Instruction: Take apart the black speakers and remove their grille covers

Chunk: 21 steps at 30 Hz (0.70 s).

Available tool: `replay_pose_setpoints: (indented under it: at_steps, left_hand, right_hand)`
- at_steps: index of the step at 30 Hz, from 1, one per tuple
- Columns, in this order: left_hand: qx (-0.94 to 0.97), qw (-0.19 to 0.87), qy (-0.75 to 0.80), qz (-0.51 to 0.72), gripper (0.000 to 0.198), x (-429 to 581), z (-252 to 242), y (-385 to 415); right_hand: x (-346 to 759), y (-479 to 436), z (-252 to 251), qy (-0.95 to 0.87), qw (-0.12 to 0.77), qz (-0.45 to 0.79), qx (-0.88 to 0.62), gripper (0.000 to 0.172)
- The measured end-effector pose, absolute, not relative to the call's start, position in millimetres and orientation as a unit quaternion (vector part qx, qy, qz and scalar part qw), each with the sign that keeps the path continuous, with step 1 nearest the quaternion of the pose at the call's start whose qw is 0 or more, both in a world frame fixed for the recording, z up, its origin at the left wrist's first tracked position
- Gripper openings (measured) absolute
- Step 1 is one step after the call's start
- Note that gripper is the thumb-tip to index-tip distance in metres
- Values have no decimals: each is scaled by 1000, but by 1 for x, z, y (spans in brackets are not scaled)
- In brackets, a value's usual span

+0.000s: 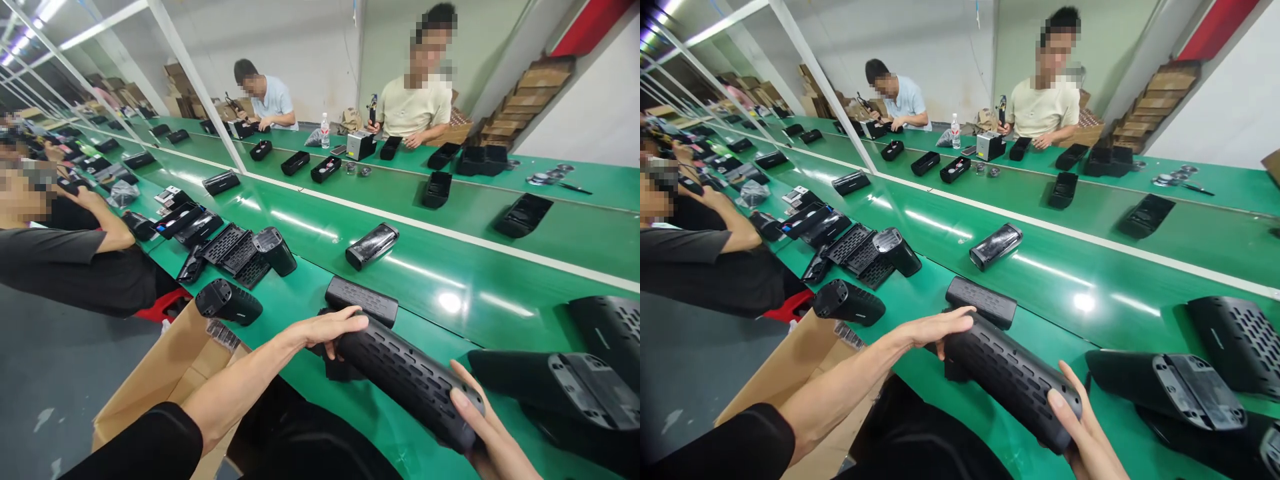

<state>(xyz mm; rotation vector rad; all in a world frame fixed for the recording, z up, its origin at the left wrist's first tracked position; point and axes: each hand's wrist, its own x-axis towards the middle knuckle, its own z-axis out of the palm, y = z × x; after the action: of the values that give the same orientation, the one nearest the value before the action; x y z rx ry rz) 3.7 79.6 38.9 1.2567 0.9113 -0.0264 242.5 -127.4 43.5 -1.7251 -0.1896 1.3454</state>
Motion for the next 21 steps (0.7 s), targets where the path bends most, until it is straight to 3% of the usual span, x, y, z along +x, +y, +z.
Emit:
replay_pose_setpoints:
  at_steps: [5,9,11,16,21]
  left_hand:
    - [615,657,432,69,67,6,24,69]
    - [601,649,458,91,61,13,16,61]
    - [580,676,449,73,67,13,18,63]
    - [522,777,352,-2,110,12,29,73]
    - [566,760,319,30,95,27,35,83]
  right_hand:
    - [231,-139,24,-75,470,523,-707,81]
    - [227,-147,13,-40,456,535,-710,86]
    - [227,-153,11,-40,456,539,-707,89]
    - [226,-165,12,-84,483,530,-692,98]
    - [220,-170,15,-75,516,530,-669,84]
